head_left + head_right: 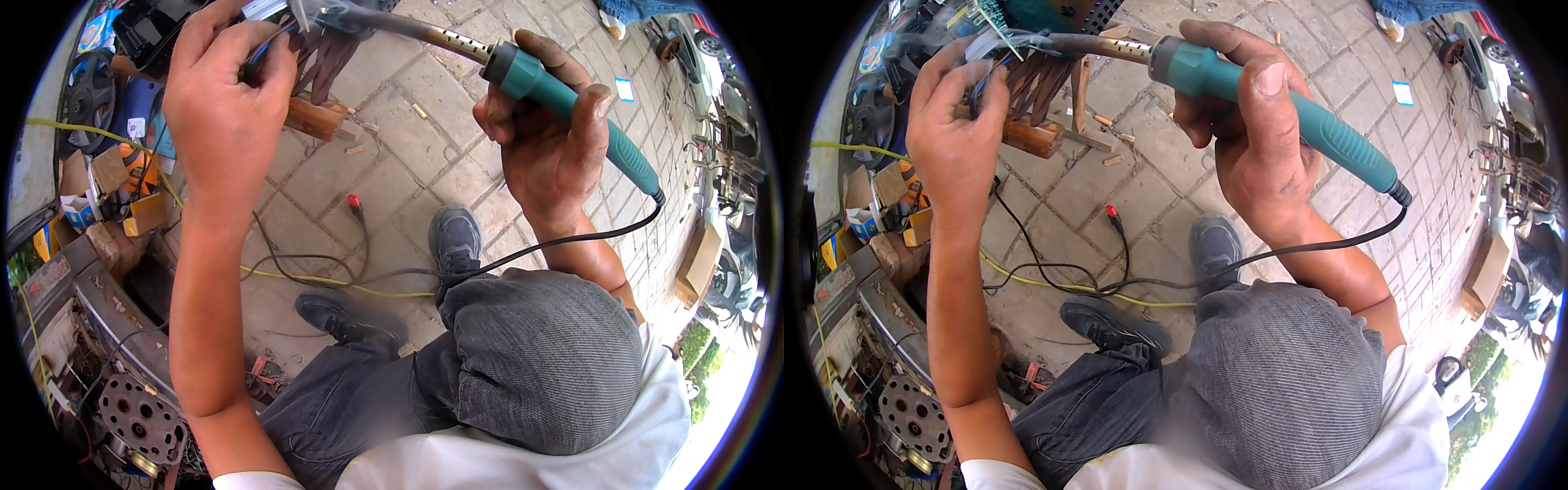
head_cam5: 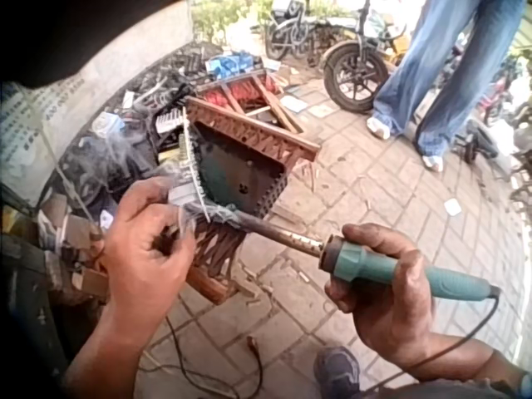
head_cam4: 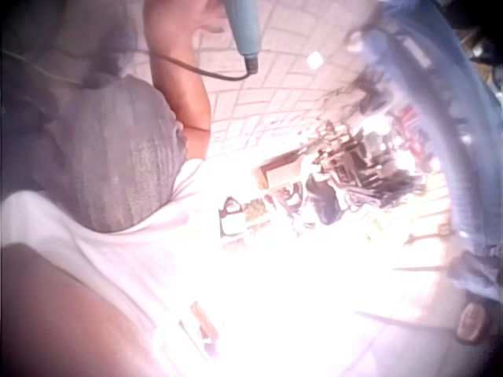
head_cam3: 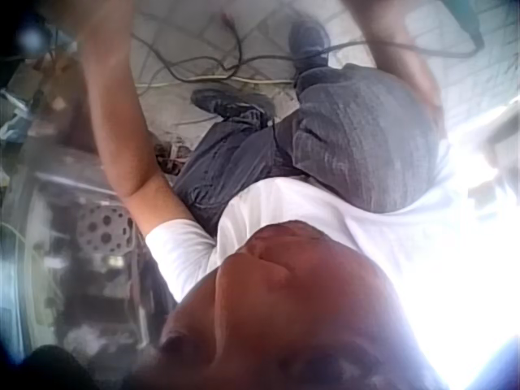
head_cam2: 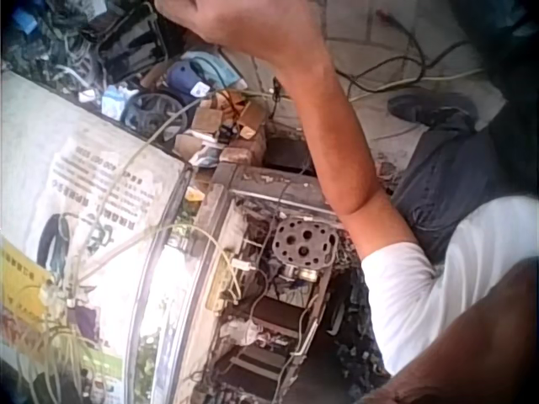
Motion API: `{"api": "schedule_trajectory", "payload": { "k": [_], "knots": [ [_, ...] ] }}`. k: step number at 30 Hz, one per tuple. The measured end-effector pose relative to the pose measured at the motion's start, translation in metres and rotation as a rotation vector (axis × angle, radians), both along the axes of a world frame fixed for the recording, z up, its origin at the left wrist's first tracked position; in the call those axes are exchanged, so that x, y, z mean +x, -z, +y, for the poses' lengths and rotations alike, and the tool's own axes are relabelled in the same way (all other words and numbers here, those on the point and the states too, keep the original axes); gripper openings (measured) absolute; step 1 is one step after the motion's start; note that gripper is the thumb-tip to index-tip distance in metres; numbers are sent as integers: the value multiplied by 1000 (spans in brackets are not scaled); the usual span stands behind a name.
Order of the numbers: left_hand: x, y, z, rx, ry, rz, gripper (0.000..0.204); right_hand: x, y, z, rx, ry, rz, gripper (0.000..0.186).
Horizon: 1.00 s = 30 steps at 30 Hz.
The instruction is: The person sits on the floor in a cluttered workshop and uses a soldering iron to work on a green circuit board. They repeatedly apply the hot tip to various points on the board, generating smoke, and occasionally wipe the tip on a metal stand.
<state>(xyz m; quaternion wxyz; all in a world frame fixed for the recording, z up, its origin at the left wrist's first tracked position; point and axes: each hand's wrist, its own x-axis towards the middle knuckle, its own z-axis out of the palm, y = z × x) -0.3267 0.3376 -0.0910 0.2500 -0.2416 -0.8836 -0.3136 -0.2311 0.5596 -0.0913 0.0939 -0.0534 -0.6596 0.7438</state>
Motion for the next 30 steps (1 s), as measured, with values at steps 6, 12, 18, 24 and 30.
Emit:
{"api": "schedule_trajectory", "payload": {
  "k": [6, 12, 18, 24, 30],
  "knots": [
    [0, -10, -6, -171, 1, -62, 17, 2, -1, 5, 7, 33, 6, 78],
    [5, -36, -13, -186, -55, -409, 24, 3, 3, 11, -62, 28, -47, 70],
    [17, -30, -2, -475, -102, 136, 23, 1, 0, 10, -59, 52, -58, 66],
    [13, -21, 7, -596, -120, 254, 22, 1, 2, 9, -83, 7, -33, 64],
    [9, -24, -1, -591, -31, 228, 20, 4, 4, 16, -128, -13, -63, 61]
  ]
}}
